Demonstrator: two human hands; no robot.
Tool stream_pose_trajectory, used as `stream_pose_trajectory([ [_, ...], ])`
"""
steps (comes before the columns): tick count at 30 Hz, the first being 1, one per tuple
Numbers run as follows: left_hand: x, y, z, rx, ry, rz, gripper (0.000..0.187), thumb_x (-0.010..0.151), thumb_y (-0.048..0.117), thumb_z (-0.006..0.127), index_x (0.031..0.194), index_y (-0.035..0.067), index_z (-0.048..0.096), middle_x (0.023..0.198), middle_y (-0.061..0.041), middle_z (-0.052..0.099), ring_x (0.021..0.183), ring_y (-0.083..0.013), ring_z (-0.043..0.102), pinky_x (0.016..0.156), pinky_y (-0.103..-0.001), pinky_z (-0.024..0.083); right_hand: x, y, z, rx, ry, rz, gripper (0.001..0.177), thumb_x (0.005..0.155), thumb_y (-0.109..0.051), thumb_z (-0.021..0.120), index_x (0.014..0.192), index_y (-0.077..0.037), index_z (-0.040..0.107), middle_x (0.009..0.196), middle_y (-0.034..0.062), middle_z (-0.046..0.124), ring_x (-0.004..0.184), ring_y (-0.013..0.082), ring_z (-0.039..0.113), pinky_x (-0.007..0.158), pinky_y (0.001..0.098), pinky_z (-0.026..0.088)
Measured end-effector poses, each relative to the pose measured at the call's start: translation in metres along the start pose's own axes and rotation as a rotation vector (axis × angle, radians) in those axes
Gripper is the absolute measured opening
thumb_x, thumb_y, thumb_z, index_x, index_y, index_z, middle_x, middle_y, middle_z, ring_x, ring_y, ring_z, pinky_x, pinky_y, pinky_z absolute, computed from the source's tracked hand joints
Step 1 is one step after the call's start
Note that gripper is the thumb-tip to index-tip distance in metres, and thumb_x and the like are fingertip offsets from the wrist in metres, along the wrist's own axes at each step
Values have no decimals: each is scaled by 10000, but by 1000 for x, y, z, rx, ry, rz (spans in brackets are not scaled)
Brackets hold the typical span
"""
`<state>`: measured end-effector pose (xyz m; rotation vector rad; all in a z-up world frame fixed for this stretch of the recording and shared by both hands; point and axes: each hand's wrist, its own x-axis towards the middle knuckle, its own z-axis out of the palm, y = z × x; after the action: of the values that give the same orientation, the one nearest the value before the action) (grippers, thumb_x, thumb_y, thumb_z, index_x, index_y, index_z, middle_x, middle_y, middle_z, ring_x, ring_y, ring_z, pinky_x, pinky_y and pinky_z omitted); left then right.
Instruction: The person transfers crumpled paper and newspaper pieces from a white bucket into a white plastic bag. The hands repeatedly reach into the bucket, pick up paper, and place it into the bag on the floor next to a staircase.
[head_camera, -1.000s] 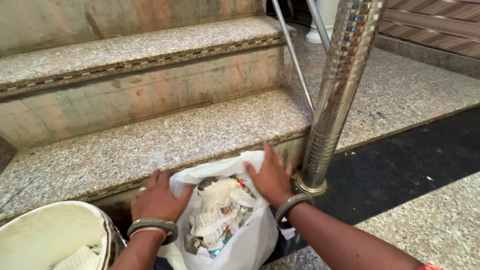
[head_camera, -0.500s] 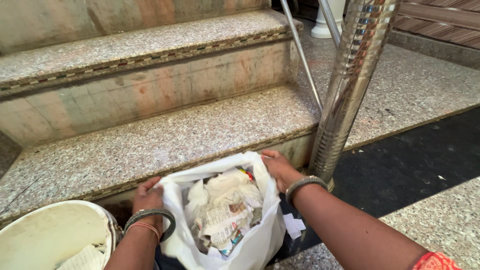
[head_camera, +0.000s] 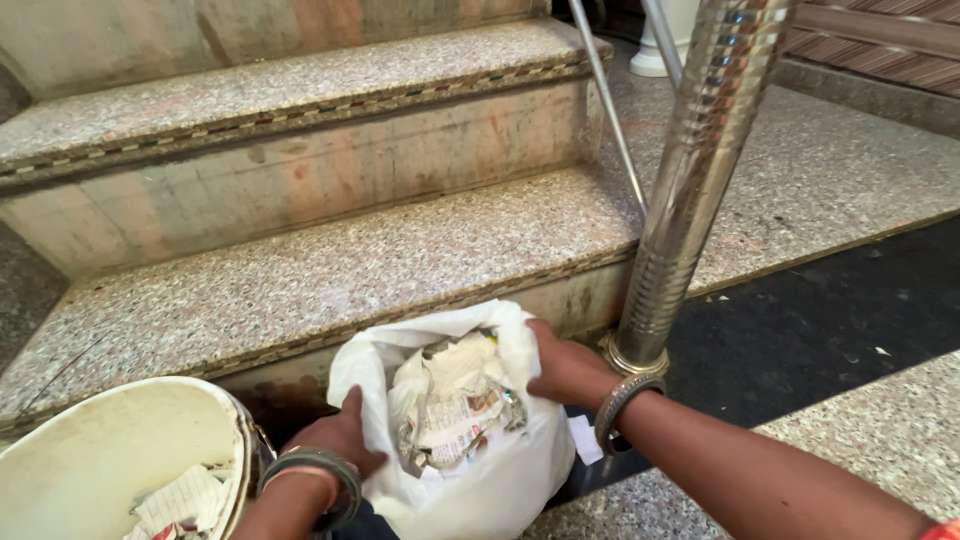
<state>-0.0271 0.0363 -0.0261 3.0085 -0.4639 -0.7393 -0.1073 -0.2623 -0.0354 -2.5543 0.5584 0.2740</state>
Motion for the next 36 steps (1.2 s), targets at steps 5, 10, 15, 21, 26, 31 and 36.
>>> stream_pose_trajectory([
  [5,54,-37,34,-1281,392,-20,810,853,1,626,1588,199,350,1331,-178,661,1045,-348,732,825,-467,619,40,28,29,964,21,-81,735,888,8,638,1547,-200,388,1390,206,610,1123,297,641,856,426,572],
  [10,80,-63,68,-1515,403,-140,899,763,65,700,1574,158,322,1373,-246,616,1109,-394,679,836,-485,592,36,50,40,1257,-92,197,760,868,-102,658,1526,-253,309,1341,182,627,1033,298,713,830,479,615],
  [15,66,-54,109,-1176,481,-286,1144,710,304,927,1580,88,216,1419,-304,527,1147,-441,616,802,-498,546,-3,59,45,945,-353,384,842,826,-593,708,1507,-194,415,1269,115,616,1024,260,704,808,438,580],
  [21,29,-42,116,-1389,-86,-455,1078,662,431,857,1552,121,334,1420,-317,653,1038,-500,674,533,-557,605,-14,42,43,1029,-448,319,778,841,-755,576,1317,-145,490,1153,145,681,935,267,735,752,430,580],
  [26,3,-31,106,-988,361,-235,1416,602,260,936,1677,232,14,1560,-287,349,1311,-523,506,1017,-627,488,-1,32,53,914,-130,178,339,885,-229,672,1194,-164,549,1043,56,685,897,188,696,735,384,549],
  [31,-63,34,61,-329,562,-73,1430,549,464,925,1638,250,24,1677,-205,16,1522,-414,0,1217,-577,89,6,44,63,1079,-164,215,292,895,-78,565,1170,-176,552,993,45,657,864,177,672,748,375,619],
  [36,-118,77,22,91,90,81,1099,809,632,815,1614,252,170,1690,-169,-185,1548,-399,-260,1245,-603,-73,2,51,64,1368,-274,172,385,848,59,484,1166,-154,532,1040,79,696,862,222,709,757,432,627],
])
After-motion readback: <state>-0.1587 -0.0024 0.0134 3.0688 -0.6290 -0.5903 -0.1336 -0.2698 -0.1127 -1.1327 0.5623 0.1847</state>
